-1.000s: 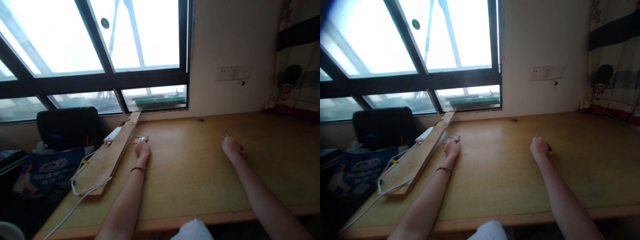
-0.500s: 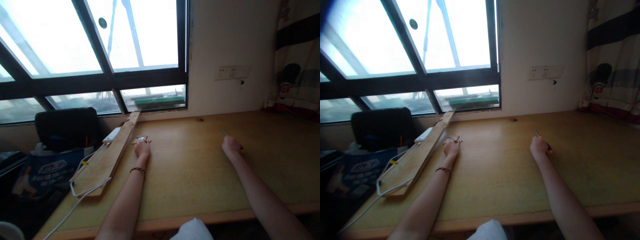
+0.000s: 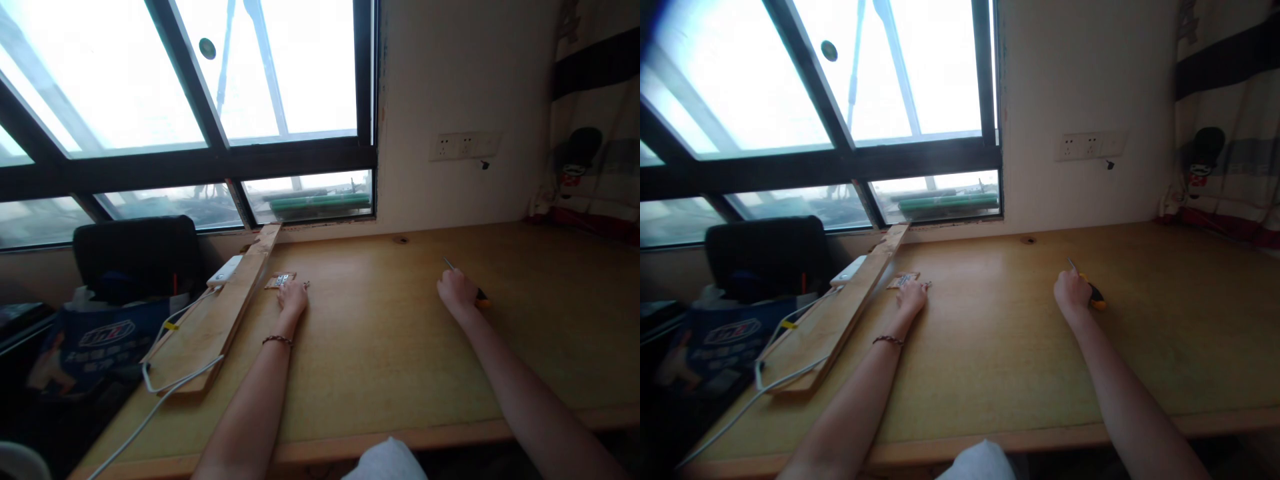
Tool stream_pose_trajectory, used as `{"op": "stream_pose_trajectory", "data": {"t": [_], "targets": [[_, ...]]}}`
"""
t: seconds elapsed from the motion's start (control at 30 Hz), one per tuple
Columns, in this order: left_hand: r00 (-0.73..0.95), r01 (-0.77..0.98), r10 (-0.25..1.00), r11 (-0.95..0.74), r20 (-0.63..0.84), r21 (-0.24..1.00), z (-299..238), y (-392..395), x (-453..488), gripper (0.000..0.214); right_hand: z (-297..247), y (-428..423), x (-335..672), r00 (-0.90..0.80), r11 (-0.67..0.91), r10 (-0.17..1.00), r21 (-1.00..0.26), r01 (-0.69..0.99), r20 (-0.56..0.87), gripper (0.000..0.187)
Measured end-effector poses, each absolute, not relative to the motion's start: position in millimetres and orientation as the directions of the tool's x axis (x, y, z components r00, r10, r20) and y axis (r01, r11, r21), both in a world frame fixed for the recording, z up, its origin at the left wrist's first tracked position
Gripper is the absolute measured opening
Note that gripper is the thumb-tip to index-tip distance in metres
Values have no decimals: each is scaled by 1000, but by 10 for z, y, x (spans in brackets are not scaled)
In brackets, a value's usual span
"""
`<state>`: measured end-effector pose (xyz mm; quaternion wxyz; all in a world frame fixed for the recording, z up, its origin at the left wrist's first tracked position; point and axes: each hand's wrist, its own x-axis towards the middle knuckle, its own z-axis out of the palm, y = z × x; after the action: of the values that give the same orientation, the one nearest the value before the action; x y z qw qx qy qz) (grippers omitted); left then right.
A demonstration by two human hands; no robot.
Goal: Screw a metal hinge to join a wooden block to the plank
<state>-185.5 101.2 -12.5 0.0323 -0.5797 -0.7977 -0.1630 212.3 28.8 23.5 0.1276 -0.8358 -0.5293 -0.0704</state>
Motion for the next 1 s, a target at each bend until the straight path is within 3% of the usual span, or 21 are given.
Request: {"op": "stream_pose_trajectory", "data": {"t": [0.07,0.17,0.23,0.3,0.4,0.5,0.8,1.0], "targets": [[-238,952,922,158,307,263,-112,1018,-1810,30,253,266,2011,322,-269,882,-195,943,345,27],[-51,935,889,-118,455,334,-77,975,-1595,26,240,219,1748,112,72,894,-387,919,433,24],[57,884,848,-288,527,368,-56,874,-1337,24,196,180,1546,-25,289,897,-542,789,442,22],[188,812,809,-447,558,375,-53,717,-1030,21,132,143,1371,-107,389,905,-695,604,413,23],[376,691,756,-614,535,382,-88,461,-630,20,43,107,1225,-155,358,933,-874,329,324,33],[448,600,735,-670,510,438,-132,311,-449,20,3,104,1202,-180,293,949,-934,206,258,32],[401,287,752,-645,522,708,-81,342,-510,22,29,96,1173,-157,105,982,-994,-33,108,40],[356,250,818,-549,452,797,-90,344,-486,19,36,94,1172,-151,65,985,-991,-116,82,37]]}}
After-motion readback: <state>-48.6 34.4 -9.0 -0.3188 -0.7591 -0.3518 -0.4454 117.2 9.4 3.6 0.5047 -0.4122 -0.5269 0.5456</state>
